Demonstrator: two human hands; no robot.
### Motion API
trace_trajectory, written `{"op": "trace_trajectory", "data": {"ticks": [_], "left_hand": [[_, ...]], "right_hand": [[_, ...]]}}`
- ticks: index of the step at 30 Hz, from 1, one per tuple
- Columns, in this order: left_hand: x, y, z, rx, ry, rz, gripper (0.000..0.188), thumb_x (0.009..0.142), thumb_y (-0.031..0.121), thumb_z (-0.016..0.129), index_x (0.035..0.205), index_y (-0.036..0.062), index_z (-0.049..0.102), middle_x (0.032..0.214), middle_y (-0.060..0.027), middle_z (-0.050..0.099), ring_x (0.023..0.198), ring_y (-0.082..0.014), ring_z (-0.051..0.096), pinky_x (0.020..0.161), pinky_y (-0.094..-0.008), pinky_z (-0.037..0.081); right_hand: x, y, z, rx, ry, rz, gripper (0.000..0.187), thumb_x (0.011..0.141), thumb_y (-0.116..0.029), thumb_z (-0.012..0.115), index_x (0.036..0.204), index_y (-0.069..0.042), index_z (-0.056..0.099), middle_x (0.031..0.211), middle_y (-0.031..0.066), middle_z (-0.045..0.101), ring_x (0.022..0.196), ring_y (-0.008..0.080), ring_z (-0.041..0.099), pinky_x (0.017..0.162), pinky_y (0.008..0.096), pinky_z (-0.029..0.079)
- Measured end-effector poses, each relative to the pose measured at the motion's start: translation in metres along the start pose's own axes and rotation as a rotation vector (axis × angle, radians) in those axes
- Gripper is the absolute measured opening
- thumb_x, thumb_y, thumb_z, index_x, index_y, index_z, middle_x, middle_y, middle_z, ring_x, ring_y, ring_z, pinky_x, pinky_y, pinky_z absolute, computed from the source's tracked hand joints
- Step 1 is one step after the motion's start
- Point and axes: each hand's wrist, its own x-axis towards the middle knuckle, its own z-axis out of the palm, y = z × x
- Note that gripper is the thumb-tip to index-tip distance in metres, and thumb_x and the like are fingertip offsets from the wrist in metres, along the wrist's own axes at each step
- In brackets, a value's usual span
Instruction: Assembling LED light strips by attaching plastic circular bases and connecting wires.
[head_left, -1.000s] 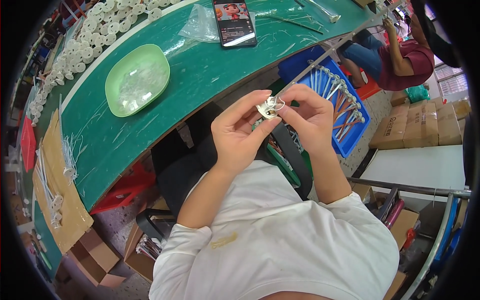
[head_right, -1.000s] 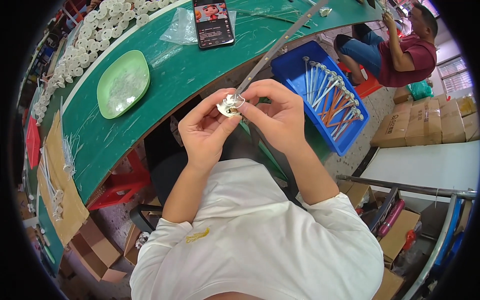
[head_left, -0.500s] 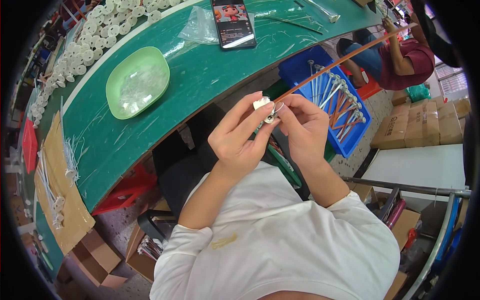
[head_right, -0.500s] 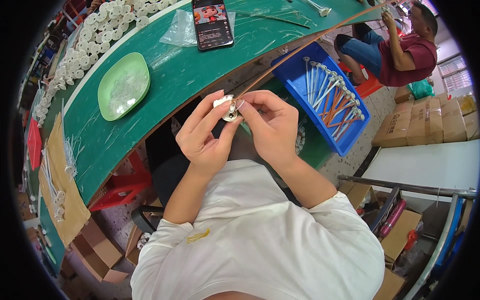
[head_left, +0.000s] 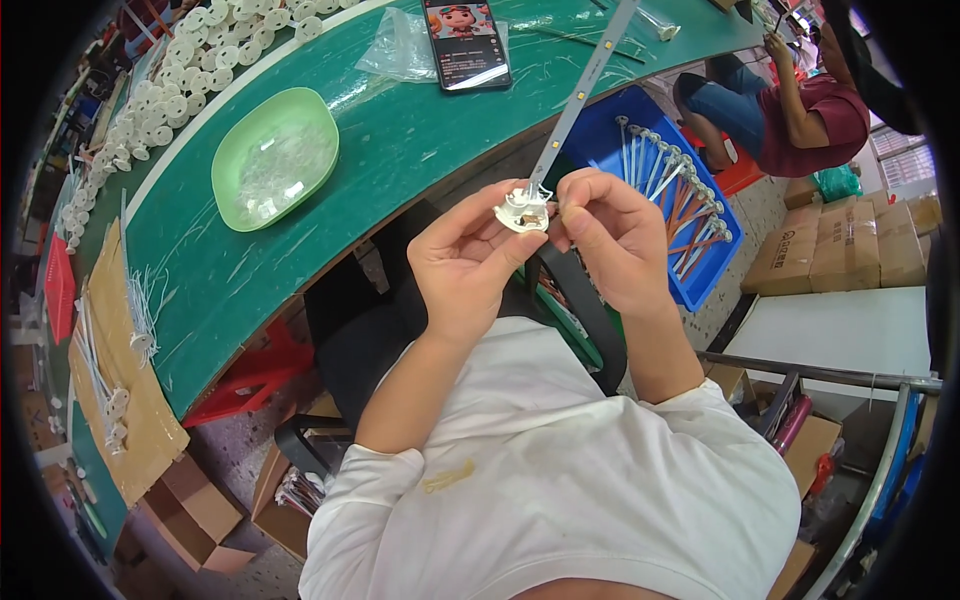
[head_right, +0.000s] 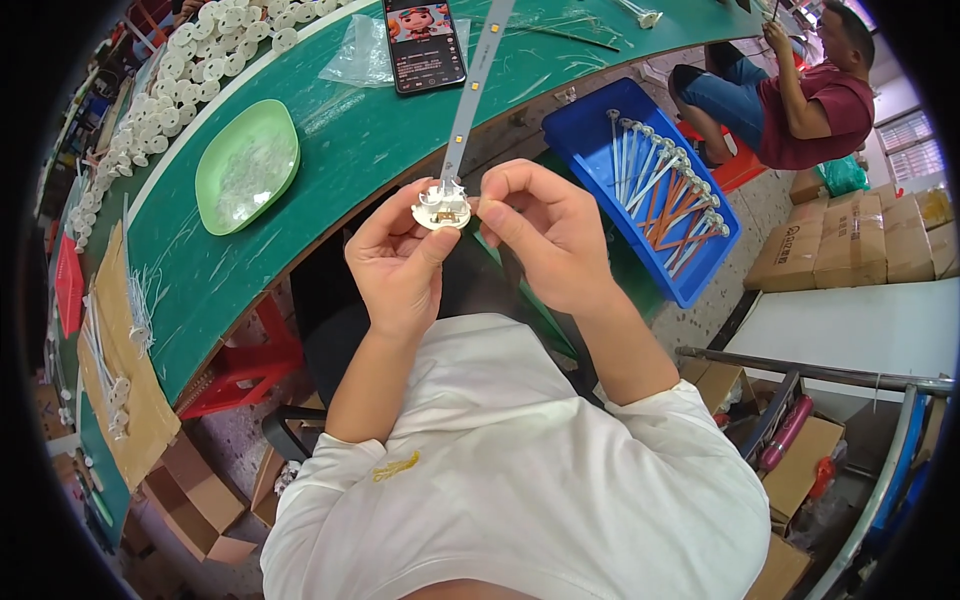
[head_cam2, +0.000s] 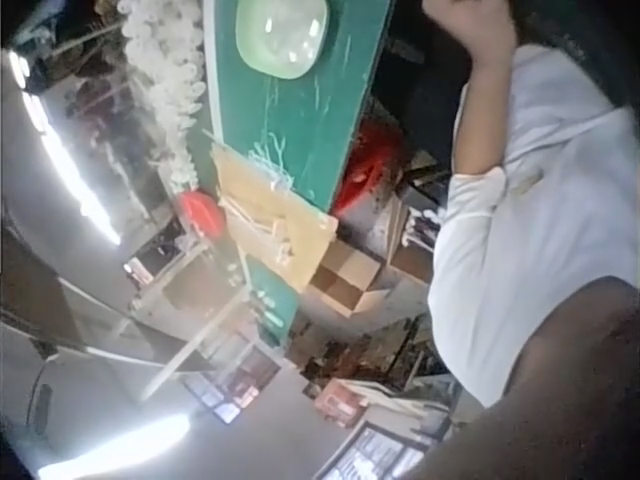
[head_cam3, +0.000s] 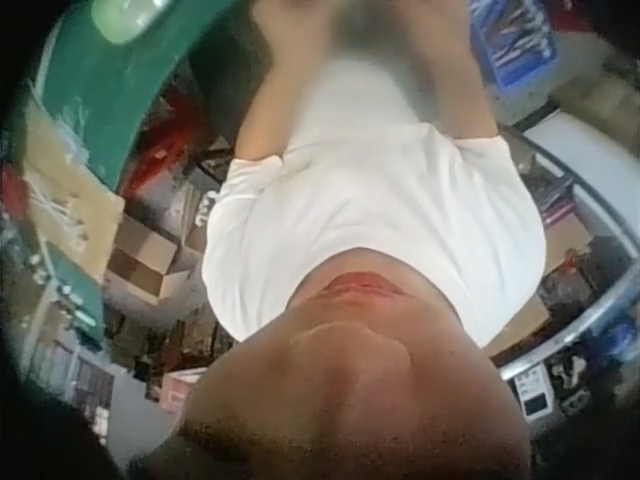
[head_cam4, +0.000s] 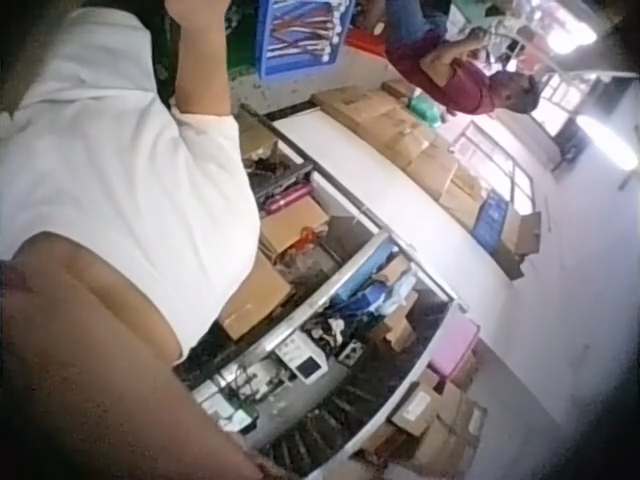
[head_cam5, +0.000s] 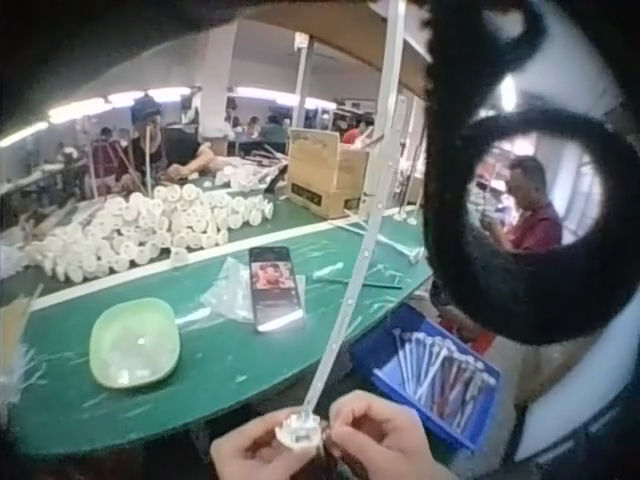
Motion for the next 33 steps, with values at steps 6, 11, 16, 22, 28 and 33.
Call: {"op": "trace_trajectory", "data": {"ticks": [6, 11, 16, 22, 28, 33], "left_hand": [[0.003, 0.007, 0.001, -0.084, 0.05, -0.028, 0.046, 0.078, -0.015, 0.068, 0.122, -0.0088, 0.055, 0.114, -0.0216, 0.063, 0.101, -0.031, 0.066, 0.089, -0.0359, 0.056], [0.003, 0.007, -0.003, -0.043, 0.031, -0.012, 0.043, 0.084, -0.007, 0.066, 0.125, -0.0057, 0.053, 0.115, -0.0256, 0.061, 0.101, -0.0351, 0.066, 0.091, -0.0445, 0.055], [0.003, 0.006, 0.003, -0.069, 0.053, 0.046, 0.046, 0.08, -0.012, 0.067, 0.124, -0.0068, 0.054, 0.108, -0.0199, 0.066, 0.098, -0.0308, 0.067, 0.089, -0.0357, 0.055], [-0.001, 0.01, -0.006, -0.084, 0.039, -0.049, 0.043, 0.083, -0.009, 0.067, 0.124, -0.0069, 0.054, 0.11, -0.0196, 0.065, 0.099, -0.0288, 0.067, 0.088, -0.0362, 0.055], [0.006, 0.009, -0.006, -0.118, 0.032, -0.161, 0.04, 0.093, 0.01, 0.06, 0.129, -0.0039, 0.05, 0.117, -0.0275, 0.06, 0.097, -0.032, 0.068, 0.08, -0.0303, 0.06], [-0.001, 0.009, -0.001, -0.122, -0.028, -0.236, 0.043, 0.098, 0.02, 0.054, 0.131, -0.0064, 0.046, 0.117, -0.0291, 0.059, 0.097, -0.0315, 0.068, 0.08, -0.0308, 0.059]], "right_hand": [[0.003, -0.005, -0.011, 0.042, -0.012, -0.079, 0.005, 0.094, -0.003, 0.056, 0.096, 0.001, 0.055, 0.094, 0.0066, 0.049, 0.075, 0.0106, 0.046, 0.066, 0.0266, 0.042], [0.006, -0.017, -0.021, 0.098, -0.005, -0.124, 0.008, 0.097, -0.007, 0.051, 0.097, 0.0, 0.053, 0.093, 0.0067, 0.048, 0.075, 0.0121, 0.045, 0.066, 0.0293, 0.041], [0.005, -0.017, -0.025, -0.126, 0.009, -0.175, 0.008, 0.097, -0.006, 0.048, 0.093, 0.0, 0.053, 0.087, 0.0071, 0.049, 0.076, 0.0136, 0.048, 0.066, 0.0299, 0.042], [-0.012, -0.048, -0.079, -1.411, -0.337, -0.048, 0.013, 0.086, -0.004, 0.056, 0.075, 0.001, 0.05, 0.069, 0.0159, 0.049, 0.065, 0.0327, 0.051, 0.059, 0.0419, 0.04], [-0.069, -0.079, -0.145, -1.889, -0.778, 0.956, 0.036, 0.064, -0.003, 0.071, 0.099, -0.004, 0.068, 0.097, 0.0173, 0.068, 0.096, 0.0349, 0.064, 0.083, 0.0405, 0.053], [-0.024, -0.045, -0.068, -1.117, -0.236, -0.259, 0.027, 0.071, 0.007, 0.07, 0.098, 0.0, 0.068, 0.095, 0.0136, 0.066, 0.084, 0.0274, 0.064, 0.073, 0.0331, 0.05]]}}
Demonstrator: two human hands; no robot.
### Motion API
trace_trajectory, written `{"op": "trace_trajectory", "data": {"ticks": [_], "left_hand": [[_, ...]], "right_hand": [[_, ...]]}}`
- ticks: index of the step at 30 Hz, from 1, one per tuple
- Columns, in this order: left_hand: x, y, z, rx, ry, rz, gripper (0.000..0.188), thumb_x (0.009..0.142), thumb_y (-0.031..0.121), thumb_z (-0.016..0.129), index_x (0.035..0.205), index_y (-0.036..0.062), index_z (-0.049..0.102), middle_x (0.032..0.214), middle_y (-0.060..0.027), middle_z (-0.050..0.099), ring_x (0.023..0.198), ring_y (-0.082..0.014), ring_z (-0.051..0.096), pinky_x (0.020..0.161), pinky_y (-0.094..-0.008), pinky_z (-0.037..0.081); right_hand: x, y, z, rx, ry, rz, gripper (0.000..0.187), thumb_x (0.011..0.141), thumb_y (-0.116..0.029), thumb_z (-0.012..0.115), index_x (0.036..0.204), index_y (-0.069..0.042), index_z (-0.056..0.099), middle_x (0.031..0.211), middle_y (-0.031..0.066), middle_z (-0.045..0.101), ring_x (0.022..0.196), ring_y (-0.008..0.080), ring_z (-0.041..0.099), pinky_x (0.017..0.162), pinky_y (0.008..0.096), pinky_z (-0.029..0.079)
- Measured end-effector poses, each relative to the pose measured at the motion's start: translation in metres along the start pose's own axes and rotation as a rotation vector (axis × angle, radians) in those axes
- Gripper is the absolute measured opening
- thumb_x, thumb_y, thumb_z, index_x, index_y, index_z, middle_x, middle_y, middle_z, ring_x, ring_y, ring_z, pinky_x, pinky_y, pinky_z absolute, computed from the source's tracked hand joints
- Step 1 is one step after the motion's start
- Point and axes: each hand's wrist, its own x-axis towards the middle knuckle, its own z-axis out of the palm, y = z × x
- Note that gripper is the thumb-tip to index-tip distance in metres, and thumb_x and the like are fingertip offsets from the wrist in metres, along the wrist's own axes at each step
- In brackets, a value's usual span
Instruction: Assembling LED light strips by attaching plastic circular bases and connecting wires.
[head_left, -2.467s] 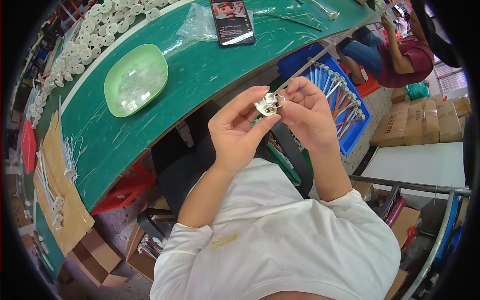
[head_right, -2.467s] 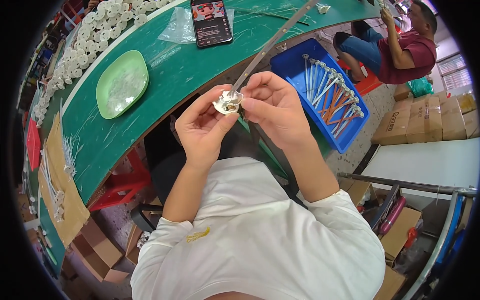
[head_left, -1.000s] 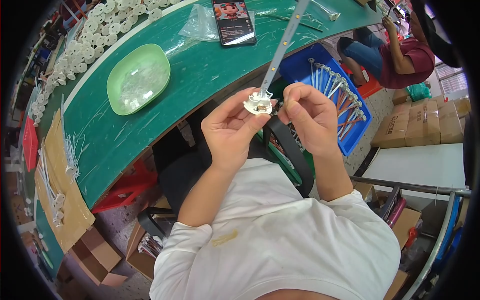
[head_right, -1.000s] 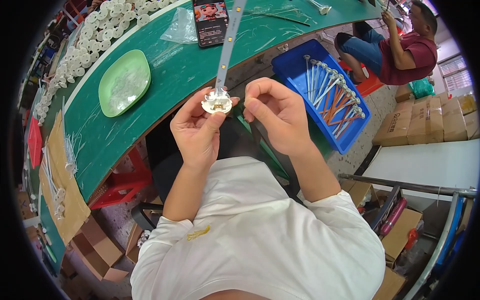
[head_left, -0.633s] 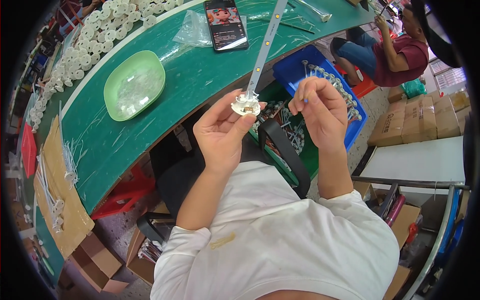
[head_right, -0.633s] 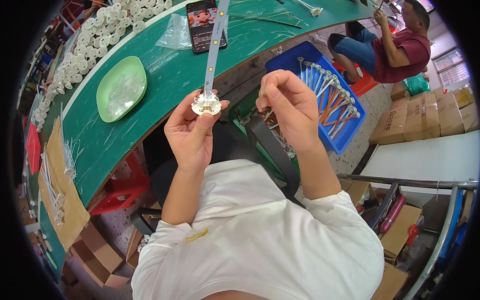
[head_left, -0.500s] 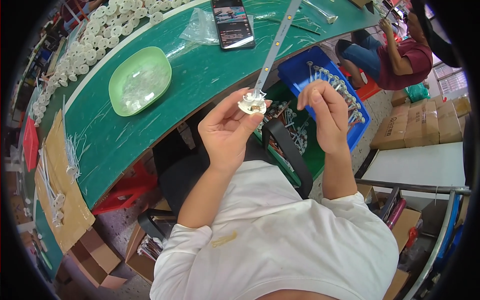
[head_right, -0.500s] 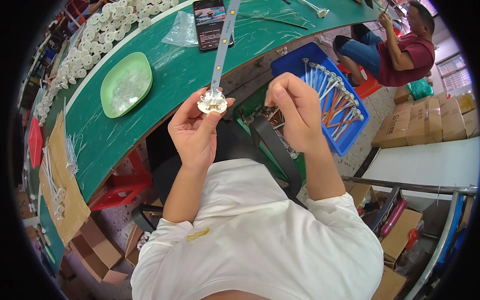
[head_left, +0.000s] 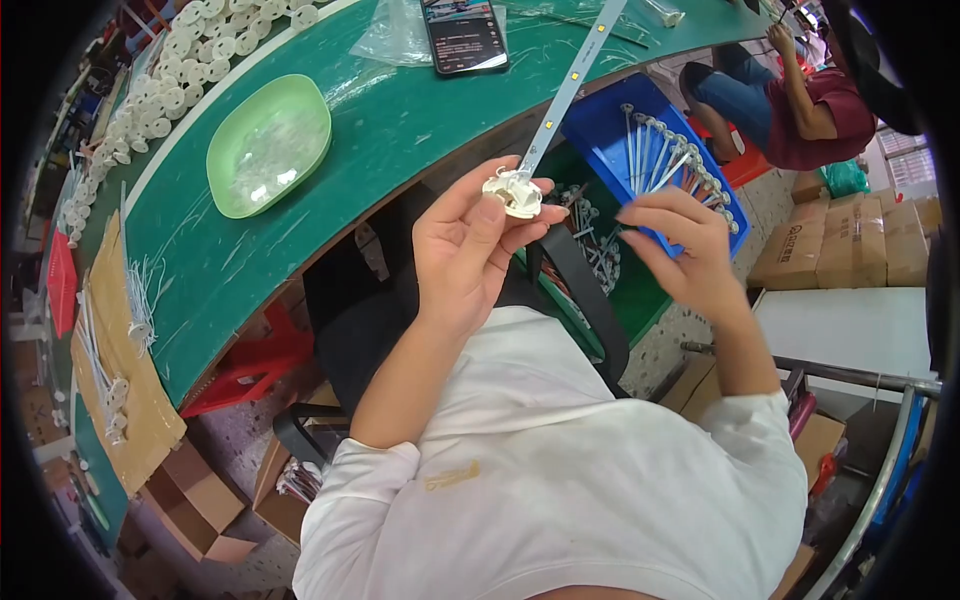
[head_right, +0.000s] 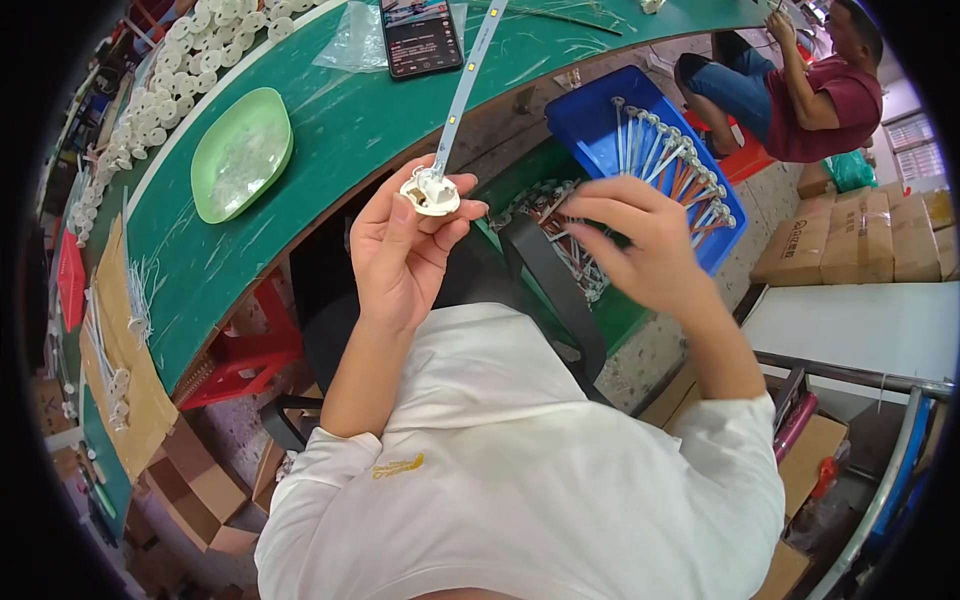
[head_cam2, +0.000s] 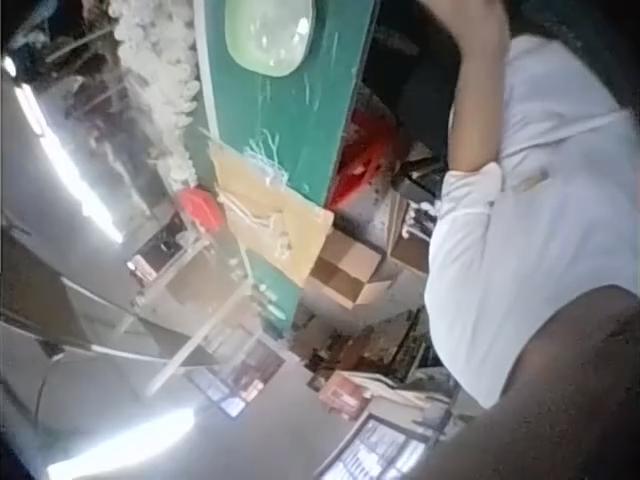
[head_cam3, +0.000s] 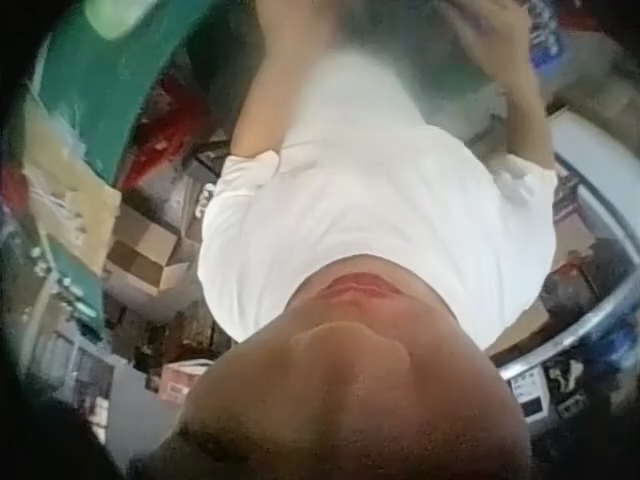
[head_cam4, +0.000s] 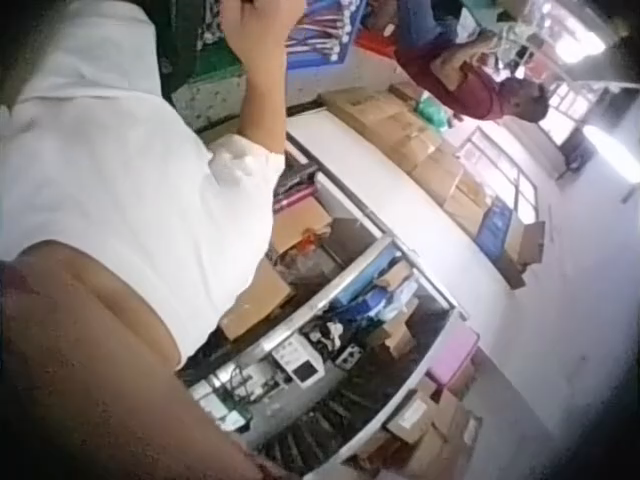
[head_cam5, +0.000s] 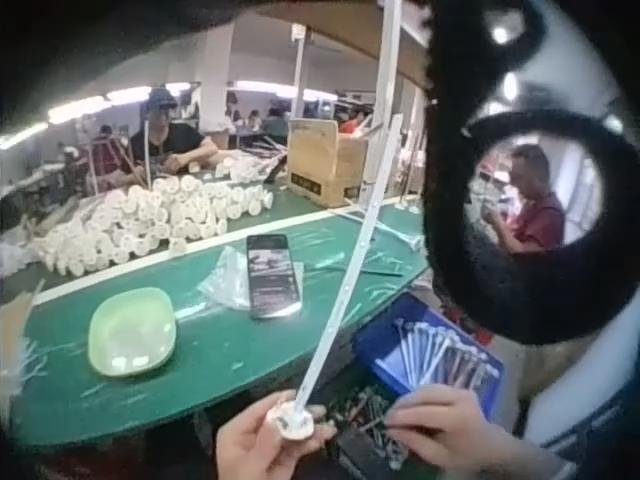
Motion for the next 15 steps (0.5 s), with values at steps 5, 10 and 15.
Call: {"op": "trace_trajectory", "data": {"ticks": [5, 10, 15], "left_hand": [[-0.003, 0.001, 0.012, -0.091, -0.053, -0.067, 0.046, 0.097, 0.021, 0.056, 0.131, -0.0072, 0.046, 0.115, -0.0189, 0.062, 0.102, -0.0244, 0.065, 0.087, -0.0346, 0.057], [-0.01, -0.003, 0.009, -0.034, -0.089, -0.09, 0.047, 0.099, 0.024, 0.052, 0.131, -0.0085, 0.045, 0.116, -0.0185, 0.06, 0.104, -0.0237, 0.064, 0.09, -0.0373, 0.056], [-0.01, -0.006, 0.001, 0.014, -0.205, -0.133, 0.048, 0.099, 0.024, 0.051, 0.133, -0.0095, 0.042, 0.119, -0.0219, 0.059, 0.107, -0.0274, 0.063, 0.09, -0.0404, 0.056]], "right_hand": [[0.039, -0.018, 0.047, 0.56, 0.276, -0.103, 0.027, 0.07, 0.011, 0.071, 0.096, 0.005, 0.068, 0.097, 0.0148, 0.064, 0.083, 0.0202, 0.06, 0.07, 0.0287, 0.048], [0.032, -0.017, 0.061, 0.892, 0.241, 0.13, 0.019, 0.071, 0.008, 0.074, 0.088, 0.002, 0.073, 0.092, 0.0096, 0.064, 0.08, 0.015, 0.061, 0.068, 0.0243, 0.049], [0.025, -0.015, 0.061, 1.13, 0.193, 0.19, 0.017, 0.071, 0.007, 0.074, 0.086, 0.0, 0.074, 0.089, 0.0109, 0.065, 0.072, 0.0156, 0.062, 0.061, 0.0238, 0.048]]}}
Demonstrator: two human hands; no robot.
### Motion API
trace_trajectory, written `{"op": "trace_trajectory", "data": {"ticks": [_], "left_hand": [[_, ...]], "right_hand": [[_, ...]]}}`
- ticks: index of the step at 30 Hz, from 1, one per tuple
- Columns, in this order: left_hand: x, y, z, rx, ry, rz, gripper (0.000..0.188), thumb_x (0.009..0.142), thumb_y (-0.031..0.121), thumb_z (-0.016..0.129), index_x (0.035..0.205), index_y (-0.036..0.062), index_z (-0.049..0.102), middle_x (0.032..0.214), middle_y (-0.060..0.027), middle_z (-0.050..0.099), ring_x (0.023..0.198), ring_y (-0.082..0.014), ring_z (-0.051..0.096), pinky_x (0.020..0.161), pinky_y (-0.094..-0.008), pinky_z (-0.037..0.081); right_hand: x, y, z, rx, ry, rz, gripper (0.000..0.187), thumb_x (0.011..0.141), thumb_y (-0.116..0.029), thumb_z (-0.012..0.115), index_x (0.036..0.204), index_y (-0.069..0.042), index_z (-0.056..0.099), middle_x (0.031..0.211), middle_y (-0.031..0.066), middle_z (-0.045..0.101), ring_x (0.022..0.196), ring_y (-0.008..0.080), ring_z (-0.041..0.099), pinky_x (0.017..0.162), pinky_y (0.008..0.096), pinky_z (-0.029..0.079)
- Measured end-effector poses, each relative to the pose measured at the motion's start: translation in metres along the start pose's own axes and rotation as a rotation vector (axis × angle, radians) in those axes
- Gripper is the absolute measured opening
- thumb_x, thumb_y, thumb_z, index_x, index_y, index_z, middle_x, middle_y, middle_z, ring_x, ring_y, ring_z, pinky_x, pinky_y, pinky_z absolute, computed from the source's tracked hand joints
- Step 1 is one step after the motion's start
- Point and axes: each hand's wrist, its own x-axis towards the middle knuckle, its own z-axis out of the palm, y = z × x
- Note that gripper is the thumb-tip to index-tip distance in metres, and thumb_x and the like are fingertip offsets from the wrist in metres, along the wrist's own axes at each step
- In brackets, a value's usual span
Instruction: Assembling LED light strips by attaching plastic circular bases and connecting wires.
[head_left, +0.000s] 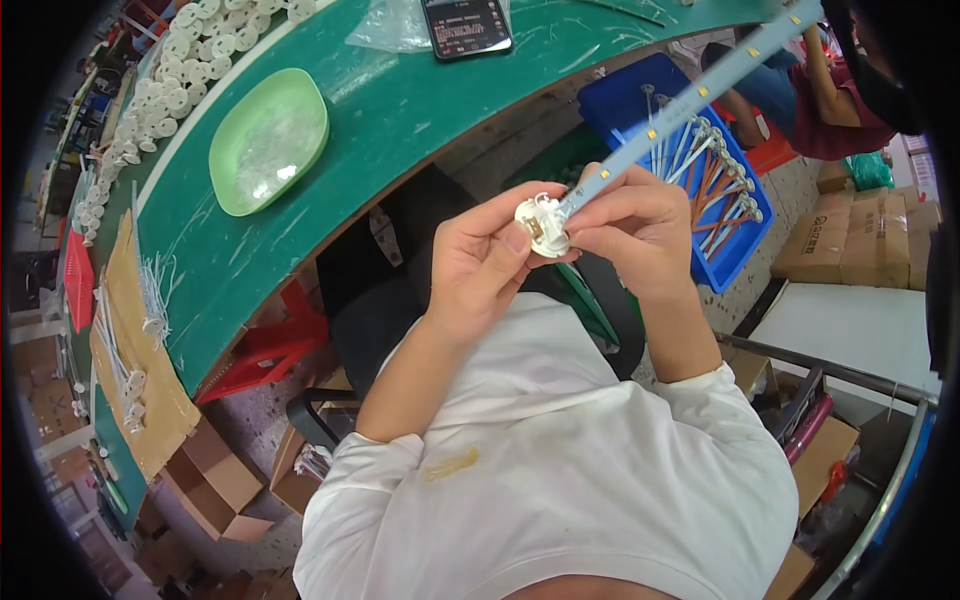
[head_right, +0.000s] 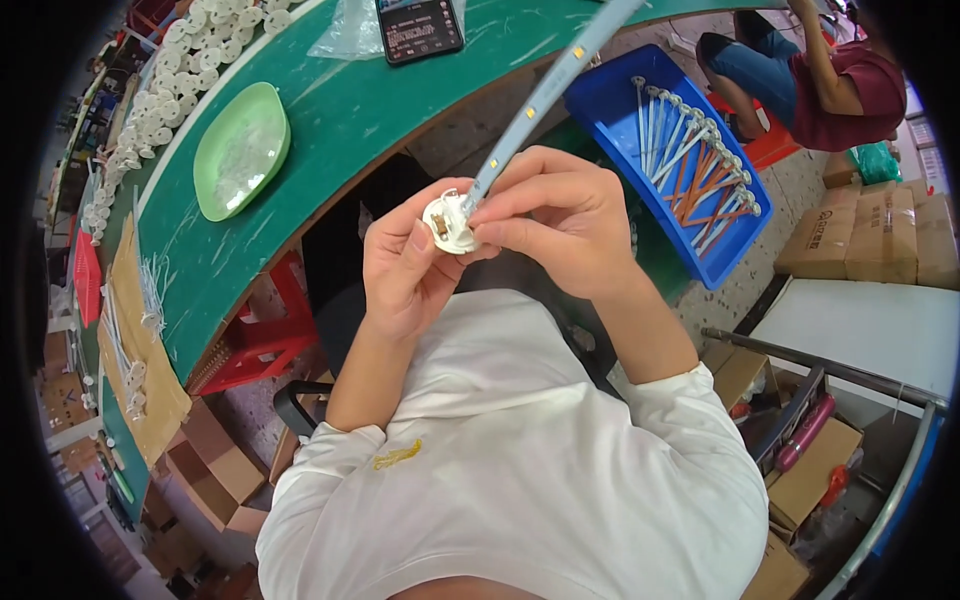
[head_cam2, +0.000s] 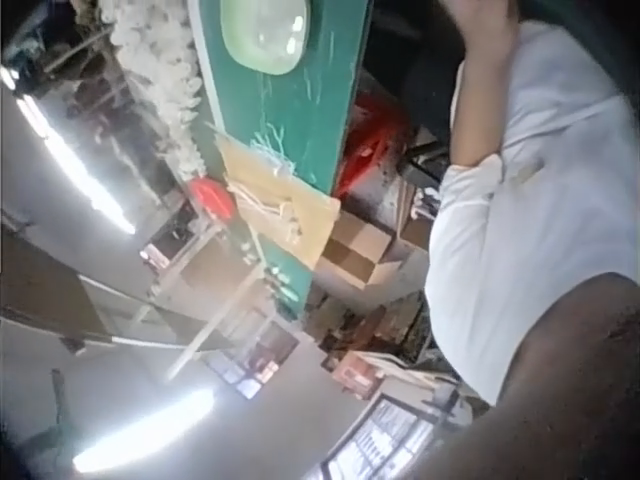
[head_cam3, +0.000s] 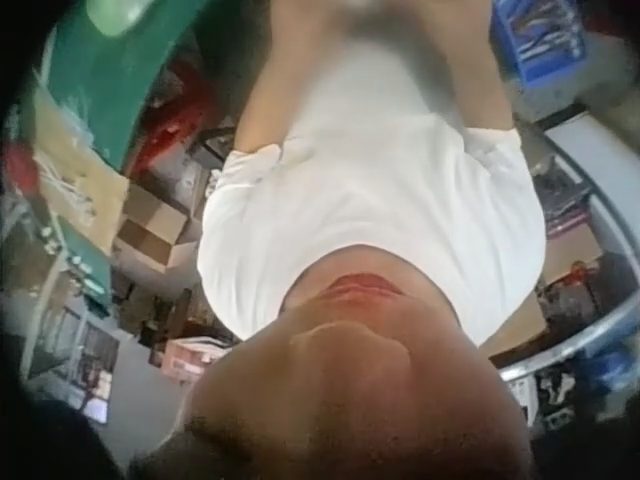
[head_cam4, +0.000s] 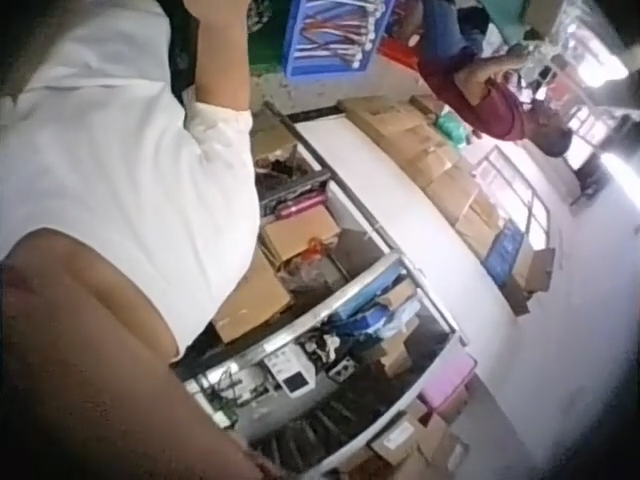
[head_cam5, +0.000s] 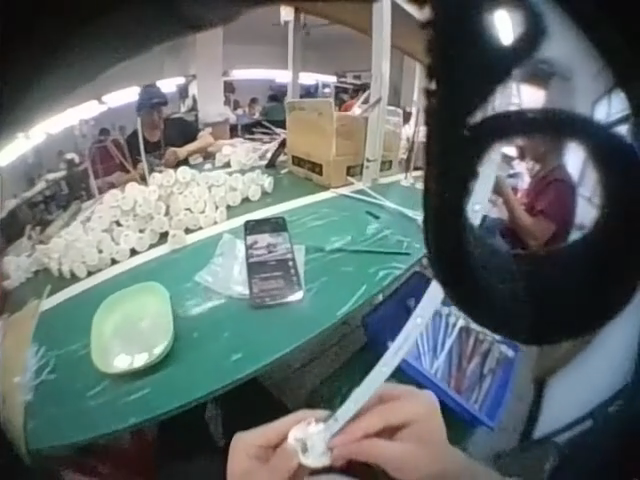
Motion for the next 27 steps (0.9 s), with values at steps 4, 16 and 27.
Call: {"op": "trace_trajectory", "data": {"ticks": [4, 16, 27], "left_hand": [[0.0, -0.003, 0.0, -0.15, 0.066, -0.054, 0.044, 0.099, 0.021, 0.052, 0.131, -0.0088, 0.047, 0.116, -0.0178, 0.061, 0.104, -0.0233, 0.064, 0.09, -0.0365, 0.055], [0.002, -0.003, -0.008, -0.333, -0.021, -0.126, 0.058, 0.101, 0.029, 0.045, 0.137, -0.013, 0.03, 0.119, -0.0318, 0.056, 0.103, -0.0372, 0.064, 0.089, -0.0398, 0.055], [0.001, 0.004, -0.008, -0.522, -0.02, -0.218, 0.052, 0.105, 0.03, 0.023, 0.143, -0.0052, 0.029, 0.101, -0.0237, 0.059, 0.073, -0.0233, 0.056, 0.069, -0.031, 0.047]], "right_hand": [[-0.002, 0.008, 0.001, -0.811, 0.003, -0.607, 0.011, 0.073, 0.008, 0.071, 0.084, 0.004, 0.069, 0.084, 0.0138, 0.059, 0.071, 0.019, 0.06, 0.063, 0.0286, 0.048], [-0.001, 0.014, 0.0, 0.543, 0.14, 0.023, 0.021, 0.1, -0.017, 0.05, 0.091, 0.002, 0.053, 0.087, 0.0037, 0.048, 0.06, 0.0066, 0.039, 0.049, 0.0218, 0.036], [-0.016, -0.03, -0.053, -1.185, -0.352, -0.07, 0.012, 0.071, -0.001, 0.072, 0.082, -0.001, 0.07, 0.077, 0.0114, 0.061, 0.07, 0.0232, 0.059, 0.062, 0.0318, 0.045]]}}
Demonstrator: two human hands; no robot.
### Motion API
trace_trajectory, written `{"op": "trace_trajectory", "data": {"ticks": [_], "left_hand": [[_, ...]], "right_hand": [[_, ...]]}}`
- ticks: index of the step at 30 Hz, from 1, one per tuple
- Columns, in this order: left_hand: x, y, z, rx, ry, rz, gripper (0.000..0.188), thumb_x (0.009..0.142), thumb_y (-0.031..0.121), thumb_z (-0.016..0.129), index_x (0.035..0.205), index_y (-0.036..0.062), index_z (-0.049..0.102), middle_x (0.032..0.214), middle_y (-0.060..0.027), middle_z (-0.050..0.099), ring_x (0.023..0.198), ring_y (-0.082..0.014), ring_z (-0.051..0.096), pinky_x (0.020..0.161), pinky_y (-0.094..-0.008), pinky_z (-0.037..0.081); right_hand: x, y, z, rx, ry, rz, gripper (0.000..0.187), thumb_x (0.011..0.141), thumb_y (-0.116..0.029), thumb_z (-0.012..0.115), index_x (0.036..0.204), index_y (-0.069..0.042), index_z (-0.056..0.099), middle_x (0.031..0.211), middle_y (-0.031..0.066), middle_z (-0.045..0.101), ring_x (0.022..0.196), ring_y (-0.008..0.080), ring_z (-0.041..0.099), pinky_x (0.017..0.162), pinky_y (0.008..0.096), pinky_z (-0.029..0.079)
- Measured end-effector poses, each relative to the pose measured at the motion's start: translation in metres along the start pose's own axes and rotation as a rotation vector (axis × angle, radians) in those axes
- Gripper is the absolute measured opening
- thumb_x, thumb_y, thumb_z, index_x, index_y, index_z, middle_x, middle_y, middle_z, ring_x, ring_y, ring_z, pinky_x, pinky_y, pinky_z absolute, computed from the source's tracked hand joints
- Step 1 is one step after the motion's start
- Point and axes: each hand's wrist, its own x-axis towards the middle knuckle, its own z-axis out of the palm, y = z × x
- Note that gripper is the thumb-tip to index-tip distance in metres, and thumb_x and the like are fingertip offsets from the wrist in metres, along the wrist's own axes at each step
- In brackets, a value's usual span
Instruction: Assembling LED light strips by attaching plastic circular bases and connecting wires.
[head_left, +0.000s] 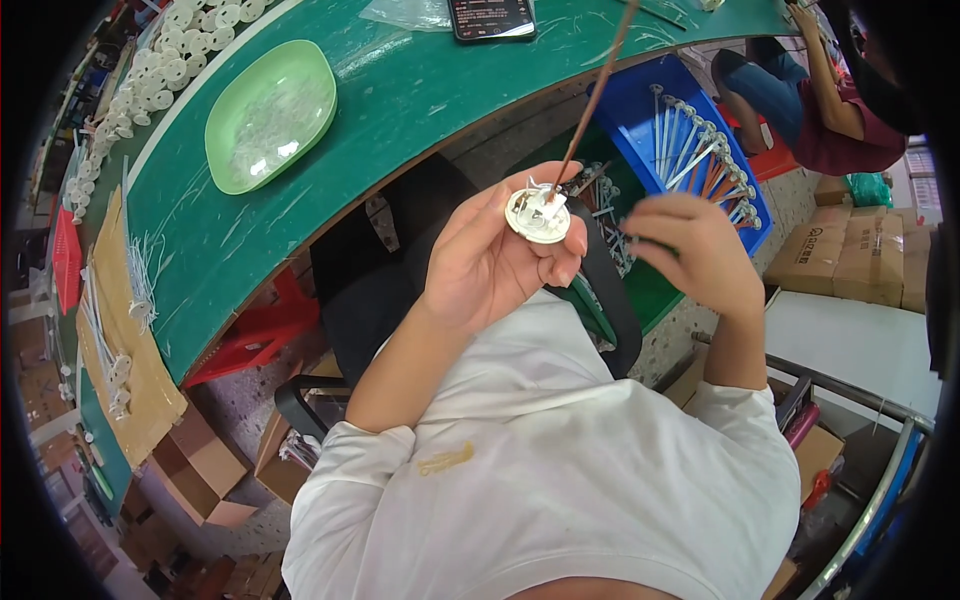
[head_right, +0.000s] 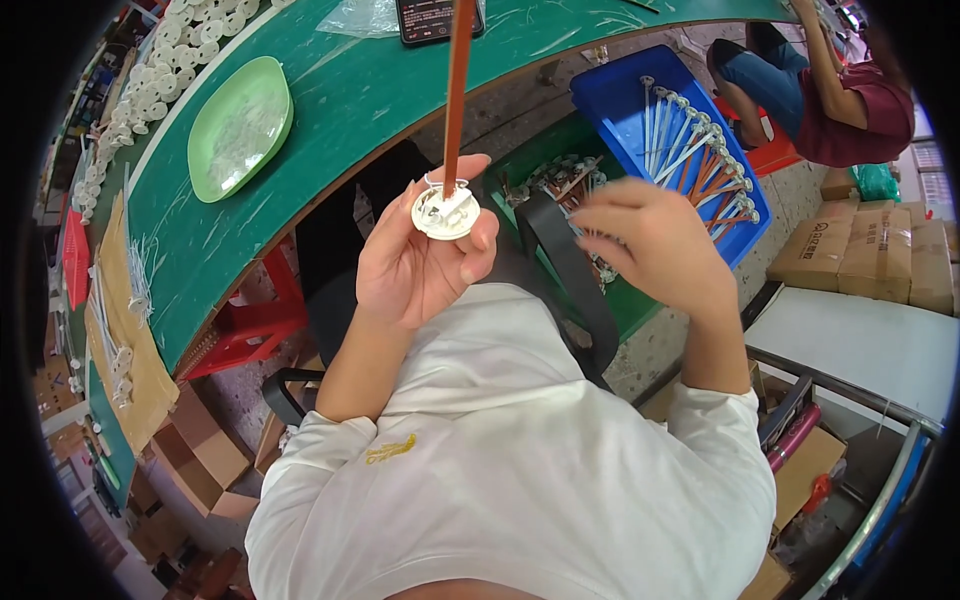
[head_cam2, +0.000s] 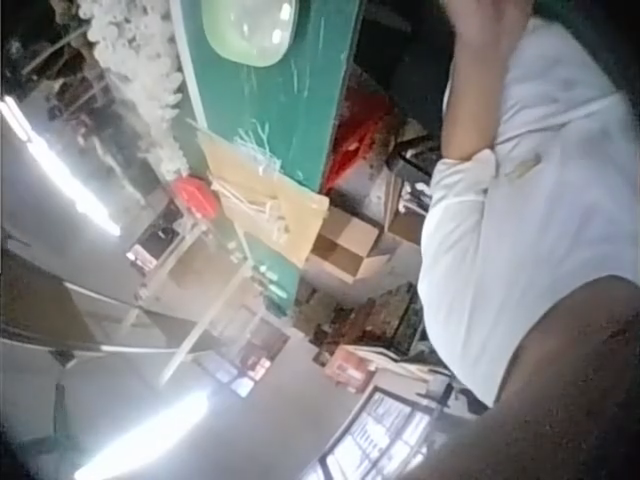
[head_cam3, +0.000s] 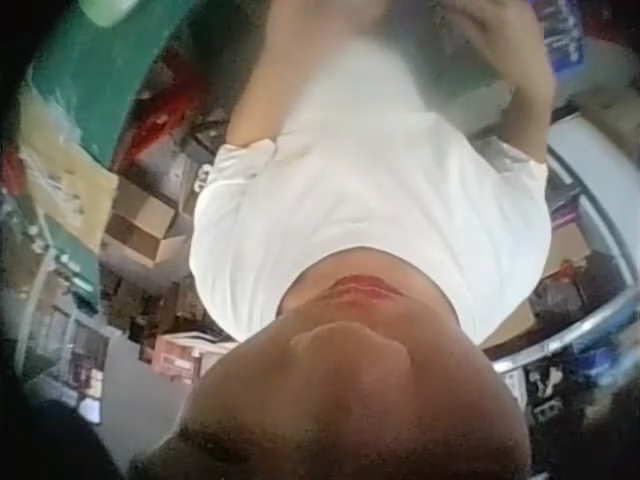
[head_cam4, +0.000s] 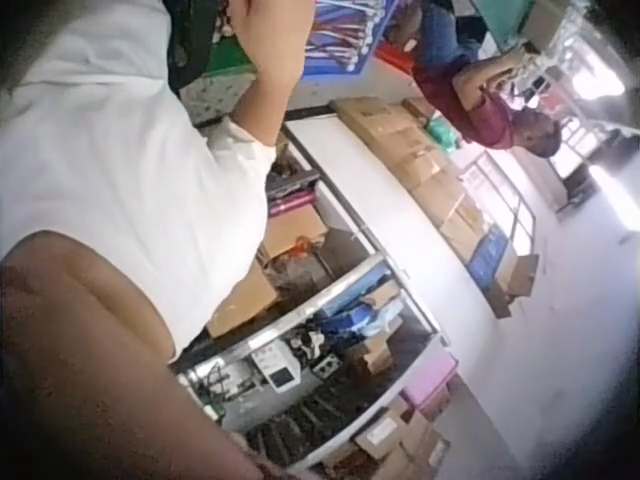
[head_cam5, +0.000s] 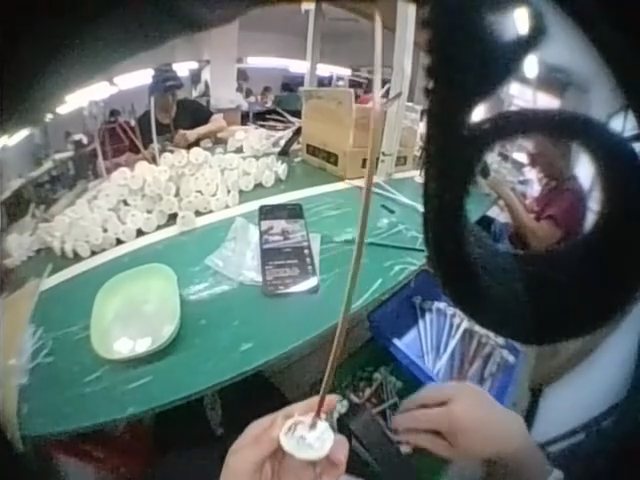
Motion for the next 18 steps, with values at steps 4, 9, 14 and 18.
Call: {"op": "trace_trajectory", "data": {"ticks": [4, 9, 14, 18], "left_hand": [[0.0, -0.003, 0.001, -0.033, -0.032, -0.066, 0.054, 0.105, 0.033, 0.019, 0.143, -0.0038, 0.029, 0.097, -0.0215, 0.06, 0.069, -0.0205, 0.053, 0.064, -0.0288, 0.044], [-0.001, -0.01, 0.004, -0.183, -0.038, -0.126, 0.052, 0.105, 0.031, 0.023, 0.137, -0.0056, 0.04, 0.094, -0.0211, 0.062, 0.071, -0.0236, 0.057, 0.064, -0.0307, 0.048], [0.001, -0.013, -0.001, -0.122, -0.118, -0.067, 0.052, 0.105, 0.031, 0.023, 0.135, -0.0062, 0.042, 0.092, -0.0216, 0.062, 0.071, -0.0239, 0.059, 0.062, -0.0309, 0.049], [0.002, -0.008, 0.02, 0.052, -0.004, -0.036, 0.051, 0.104, 0.031, 0.023, 0.138, -0.0052, 0.034, 0.093, -0.0232, 0.062, 0.073, -0.0275, 0.063, 0.064, -0.0343, 0.052]], "right_hand": [[0.032, -0.019, -0.002, 0.402, 0.326, -0.329, 0.023, 0.063, 0.0, 0.08, 0.084, 0.0, 0.072, 0.084, 0.0094, 0.064, 0.071, 0.0204, 0.057, 0.061, 0.0301, 0.044], [0.052, -0.021, 0.012, 0.574, 0.288, -0.425, 0.024, 0.064, -0.002, 0.081, 0.088, -0.004, 0.075, 0.083, 0.0063, 0.062, 0.073, 0.0193, 0.057, 0.061, 0.029, 0.043], [0.053, -0.015, 0.019, 0.493, 0.278, -0.448, 0.024, 0.066, -0.002, 0.079, 0.09, -0.006, 0.076, 0.084, 0.0046, 0.063, 0.073, 0.0177, 0.057, 0.061, 0.0275, 0.043], [0.049, -0.019, 0.02, 0.277, 0.426, -0.531, 0.021, 0.065, -0.003, 0.078, 0.086, -0.005, 0.075, 0.083, 0.0045, 0.062, 0.072, 0.0196, 0.057, 0.06, 0.0288, 0.044]]}}
